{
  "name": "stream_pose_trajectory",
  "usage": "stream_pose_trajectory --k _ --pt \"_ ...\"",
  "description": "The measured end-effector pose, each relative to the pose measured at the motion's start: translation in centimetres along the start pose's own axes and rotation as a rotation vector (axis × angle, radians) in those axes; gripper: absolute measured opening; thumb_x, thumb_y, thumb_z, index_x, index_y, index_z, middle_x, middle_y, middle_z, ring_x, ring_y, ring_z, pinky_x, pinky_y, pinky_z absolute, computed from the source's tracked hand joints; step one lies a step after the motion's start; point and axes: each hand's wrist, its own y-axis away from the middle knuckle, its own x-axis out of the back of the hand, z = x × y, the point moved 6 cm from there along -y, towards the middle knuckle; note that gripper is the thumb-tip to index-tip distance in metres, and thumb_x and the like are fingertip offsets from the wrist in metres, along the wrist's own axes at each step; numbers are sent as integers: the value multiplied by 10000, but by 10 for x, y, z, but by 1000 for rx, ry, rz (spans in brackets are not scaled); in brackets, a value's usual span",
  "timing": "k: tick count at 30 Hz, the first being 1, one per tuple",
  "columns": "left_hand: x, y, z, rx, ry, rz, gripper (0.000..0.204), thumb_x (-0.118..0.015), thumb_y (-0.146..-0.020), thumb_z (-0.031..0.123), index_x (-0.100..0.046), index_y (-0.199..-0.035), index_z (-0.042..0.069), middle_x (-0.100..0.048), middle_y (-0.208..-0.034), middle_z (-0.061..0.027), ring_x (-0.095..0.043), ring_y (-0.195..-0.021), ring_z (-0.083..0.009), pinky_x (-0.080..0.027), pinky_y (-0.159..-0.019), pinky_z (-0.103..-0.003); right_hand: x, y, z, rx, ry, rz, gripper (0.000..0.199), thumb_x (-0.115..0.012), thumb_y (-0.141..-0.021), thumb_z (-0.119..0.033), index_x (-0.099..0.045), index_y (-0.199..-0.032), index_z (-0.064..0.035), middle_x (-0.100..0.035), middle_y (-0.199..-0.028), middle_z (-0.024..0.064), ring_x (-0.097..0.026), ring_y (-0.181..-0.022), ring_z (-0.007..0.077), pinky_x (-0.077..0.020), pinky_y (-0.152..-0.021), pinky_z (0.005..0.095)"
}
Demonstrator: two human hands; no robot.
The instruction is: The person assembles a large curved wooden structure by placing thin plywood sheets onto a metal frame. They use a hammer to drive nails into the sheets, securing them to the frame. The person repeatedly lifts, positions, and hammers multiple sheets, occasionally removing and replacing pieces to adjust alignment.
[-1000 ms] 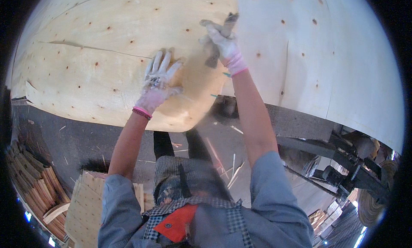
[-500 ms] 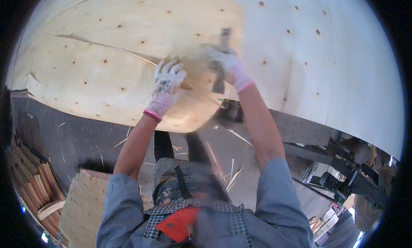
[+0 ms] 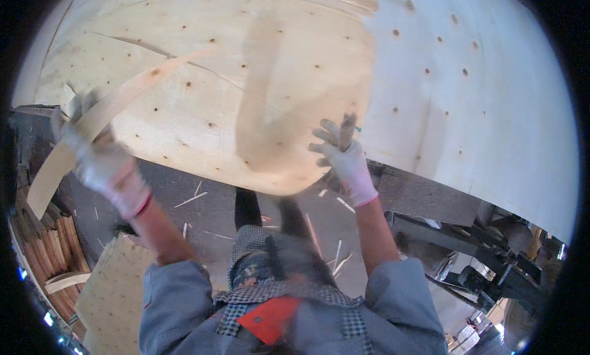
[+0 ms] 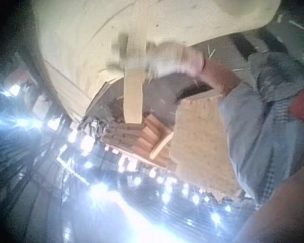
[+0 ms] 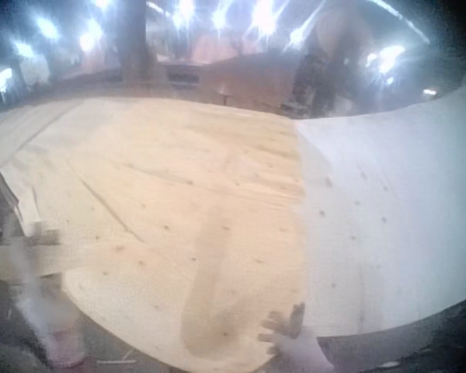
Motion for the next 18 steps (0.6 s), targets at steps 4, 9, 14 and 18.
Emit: stream_pose_trajectory --k 4,9,14,18 --pt "-7 29 34 -47 -609 162 510 -549 -1019 242 -443 -1492 82 -627 -1323 -171 -660 -1146 -234 -600 -889 -350 -43 19 -22 245 -1 -15 475 -583 -948 -74 -534 -1414 7 -616 -1376 133 -637 -1207 228 -523 -958 320" --pt "-32 97 -65 681 -689 -127 246 -658 -972 223 -758 -1064 18 -759 -937 -65 -684 -726 -116 -515 -672 -251 -89 29 -57 347 245 -199 463 -581 -980 -97 -510 -1425 13 -639 -1317 131 -645 -1168 201 -532 -933 308" --pt "-79 135 -101 849 -1001 -1026 297 -722 -898 315 -748 -1053 63 -731 -860 -102 -670 -747 -181 -516 -711 -323 -59 41 -60 210 174 32 221 -678 -950 -221 -731 -1012 -15 -726 -832 14 -631 -693 64 -501 -623 245" --pt "-93 156 -110 615 -962 -1249 338 -751 -865 348 -737 -1082 90 -724 -872 -127 -684 -822 -238 -523 -773 -355 -27 68 -35 -83 106 39 213 -681 -954 -224 -725 -1020 -26 -707 -797 16 -611 -649 42 -497 -587 234"
